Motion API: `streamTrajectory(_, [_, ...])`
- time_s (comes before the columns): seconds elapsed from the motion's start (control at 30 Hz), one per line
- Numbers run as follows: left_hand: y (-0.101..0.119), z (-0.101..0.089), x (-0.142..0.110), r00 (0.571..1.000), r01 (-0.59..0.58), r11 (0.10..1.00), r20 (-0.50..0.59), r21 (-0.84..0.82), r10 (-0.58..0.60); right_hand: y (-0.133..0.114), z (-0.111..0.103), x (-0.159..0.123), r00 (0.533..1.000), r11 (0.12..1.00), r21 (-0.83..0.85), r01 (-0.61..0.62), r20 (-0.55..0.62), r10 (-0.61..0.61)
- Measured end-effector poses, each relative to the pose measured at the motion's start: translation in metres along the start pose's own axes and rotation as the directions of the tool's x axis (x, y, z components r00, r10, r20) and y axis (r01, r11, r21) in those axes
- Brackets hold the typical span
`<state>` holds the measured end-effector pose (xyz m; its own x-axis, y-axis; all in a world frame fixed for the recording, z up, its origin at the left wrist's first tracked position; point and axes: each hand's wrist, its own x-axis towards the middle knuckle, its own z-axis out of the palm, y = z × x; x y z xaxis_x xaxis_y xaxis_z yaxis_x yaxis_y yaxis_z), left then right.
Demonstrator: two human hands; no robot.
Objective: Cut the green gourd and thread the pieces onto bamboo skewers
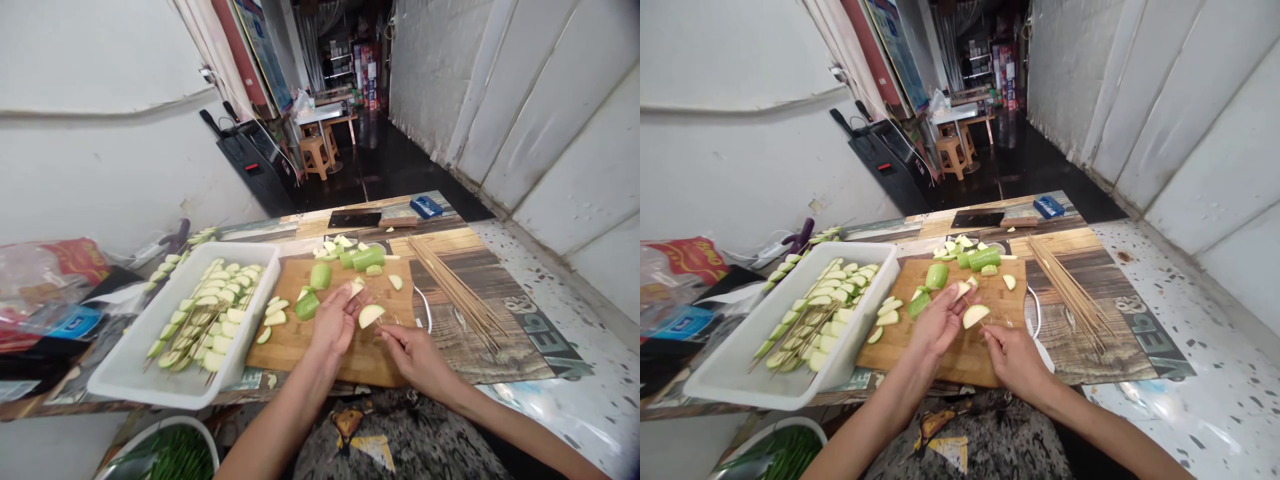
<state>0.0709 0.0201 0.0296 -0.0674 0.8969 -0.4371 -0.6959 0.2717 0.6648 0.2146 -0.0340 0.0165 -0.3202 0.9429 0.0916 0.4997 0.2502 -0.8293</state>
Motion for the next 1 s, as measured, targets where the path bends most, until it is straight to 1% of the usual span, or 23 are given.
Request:
streamTrajectory(0.13, [-0.002, 0.002, -0.002, 1.0, -0.014, 1.0, -0.013, -0.006, 0.014, 0.003, 0.002, 0.0, 0.999, 1.0, -0.011, 0.016, -0.033, -0.017])
streamTrajectory(0.2, [-0.006, 0.005, -0.006, 1.0, 0.008, 1.0, -0.01, 0.021, -0.008, 0.004, 0.003, 0.0, 0.998, 0.999, -0.027, 0.024, -0.051, -0.025])
streamTrajectory(0.3, [-0.013, 0.011, -0.013, 0.998, 0.056, 0.996, 0.028, 0.067, -0.058, 0.004, 0.002, 0.0, 0.997, 0.997, -0.072, 0.02, -0.076, -0.025])
streamTrajectory(0.37, [-0.015, 0.012, -0.017, 0.995, 0.064, 0.993, 0.064, 0.096, -0.071, 0.006, 0.0, -0.001, 0.996, 0.997, -0.071, 0.024, -0.086, -0.03])
streamTrajectory(0.4, [-0.015, 0.011, -0.017, 0.995, 0.049, 0.991, 0.08, 0.125, -0.059, 0.008, -0.002, -0.001, 0.994, 0.998, -0.06, 0.025, -0.101, -0.031])
streamTrajectory(0.43, [-0.014, 0.008, -0.017, 0.995, 0.004, 0.986, 0.093, 0.167, -0.02, 0.011, -0.005, -0.002, 0.992, 0.999, -0.047, 0.022, -0.123, -0.028])
streamTrajectory(0.47, [-0.012, 0.005, -0.015, 0.993, -0.078, 0.969, 0.101, 0.234, 0.055, 0.014, -0.009, -0.003, 0.988, 0.999, -0.037, 0.012, -0.156, -0.017])
streamTrajectory(0.5, [-0.008, 0.001, -0.012, 0.98, -0.192, 0.924, 0.108, 0.331, 0.165, 0.018, -0.012, -0.004, 0.98, 1.0, -0.027, -0.004, -0.198, -0.001])
streamTrajectory(0.53, [-0.005, -0.003, -0.008, 0.948, -0.319, 0.834, 0.128, 0.45, 0.293, 0.022, -0.016, -0.005, 0.971, 1.0, -0.02, -0.022, -0.239, 0.016])
streamTrajectory(0.57, [-0.001, -0.007, -0.002, 0.896, -0.428, 0.688, 0.172, 0.587, 0.41, 0.025, -0.02, -0.005, 0.962, 0.999, -0.015, -0.039, -0.272, 0.033])
streamTrajectory(0.6, [0.004, -0.011, 0.004, 0.845, -0.488, 0.51, 0.238, 0.709, 0.478, 0.028, -0.024, -0.005, 0.954, 0.998, -0.014, -0.053, -0.295, 0.047])
streamTrajectory(0.63, [0.007, -0.014, 0.011, 0.814, -0.513, 0.339, 0.321, 0.789, 0.485, 0.031, -0.026, -0.005, 0.951, 0.998, -0.015, -0.063, -0.306, 0.055])
streamTrajectory(0.67, [0.011, -0.015, 0.018, 0.796, -0.524, 0.196, 0.394, 0.829, 0.46, 0.032, -0.029, -0.005, 0.949, 0.998, -0.015, -0.067, -0.309, 0.06])
streamTrajectory(0.7, [0.013, -0.016, 0.024, 0.788, -0.528, 0.083, 0.452, 0.845, 0.419, 0.033, -0.03, -0.006, 0.95, 0.998, -0.014, -0.069, -0.307, 0.061])
streamTrajectory(0.73, [0.015, -0.015, 0.031, 0.786, -0.532, -0.006, 0.497, 0.847, 0.368, 0.034, -0.031, -0.006, 0.95, 0.998, -0.009, -0.069, -0.307, 0.063])
streamTrajectory(0.8, [0.016, -0.013, 0.041, 0.792, -0.531, -0.131, 0.545, 0.837, 0.275, 0.035, -0.031, -0.007, 0.948, 0.998, 0.004, -0.068, -0.313, 0.066])
streamTrajectory(0.87, [0.015, -0.012, 0.046, 0.8, -0.528, -0.206, 0.564, 0.824, 0.205, 0.035, -0.03, -0.008, 0.946, 0.997, 0.006, -0.074, -0.316, 0.073])
streamTrajectory(0.93, [0.013, -0.013, 0.048, 0.8, -0.537, -0.238, 0.578, 0.81, 0.163, 0.036, -0.03, -0.009, 0.947, 0.996, -0.001, -0.084, -0.311, 0.079])
streamTrajectory(1.0, [0.011, -0.015, 0.048, 0.792, -0.544, -0.25, 0.589, 0.801, 0.163, 0.036, -0.03, -0.01, 0.949, 0.996, -0.005, -0.086, -0.304, 0.081])
